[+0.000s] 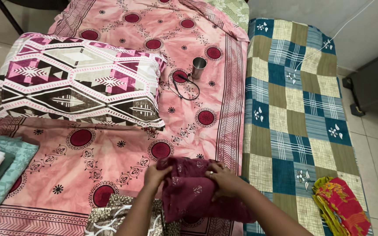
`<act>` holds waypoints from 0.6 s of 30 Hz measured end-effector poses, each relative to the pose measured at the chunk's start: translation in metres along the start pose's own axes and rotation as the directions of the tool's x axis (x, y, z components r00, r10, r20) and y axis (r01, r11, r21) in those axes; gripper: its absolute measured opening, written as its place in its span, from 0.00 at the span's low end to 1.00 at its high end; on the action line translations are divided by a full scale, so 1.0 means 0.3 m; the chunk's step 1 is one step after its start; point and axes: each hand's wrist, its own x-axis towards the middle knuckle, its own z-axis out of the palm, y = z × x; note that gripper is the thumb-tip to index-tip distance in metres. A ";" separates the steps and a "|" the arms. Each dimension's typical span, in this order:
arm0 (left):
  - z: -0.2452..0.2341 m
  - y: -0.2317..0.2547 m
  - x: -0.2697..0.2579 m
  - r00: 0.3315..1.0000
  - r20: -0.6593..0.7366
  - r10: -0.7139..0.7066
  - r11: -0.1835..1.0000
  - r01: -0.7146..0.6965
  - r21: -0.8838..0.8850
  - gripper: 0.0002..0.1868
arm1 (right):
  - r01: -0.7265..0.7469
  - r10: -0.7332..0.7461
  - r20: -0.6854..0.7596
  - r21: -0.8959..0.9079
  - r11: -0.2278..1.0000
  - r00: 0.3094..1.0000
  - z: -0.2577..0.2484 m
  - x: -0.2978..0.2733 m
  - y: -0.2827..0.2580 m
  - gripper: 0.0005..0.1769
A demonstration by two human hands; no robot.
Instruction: The person folds several clothes including a white towel, a patterned cloth, a yellow shirt, and a green garment on a bed, and then places a black backpack, books, and a blue folder onto shelves in a closet.
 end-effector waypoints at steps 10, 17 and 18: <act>0.295 -0.073 0.146 0.641 0.761 0.104 0.925 -0.344 0.163 0.30 | 0.100 -0.125 -0.163 -0.154 0.983 0.979 0.021 -0.098 -0.040 0.51; 0.152 -0.008 0.120 0.602 0.785 -0.147 0.979 0.200 0.030 0.48 | 0.059 -0.015 -0.236 0.180 0.982 0.972 0.002 -0.031 -0.018 0.49; 0.115 -0.011 0.113 0.653 0.746 -0.134 0.973 0.231 -0.028 0.49 | 0.058 -0.015 -0.238 0.178 0.982 0.971 -0.005 -0.013 -0.022 0.49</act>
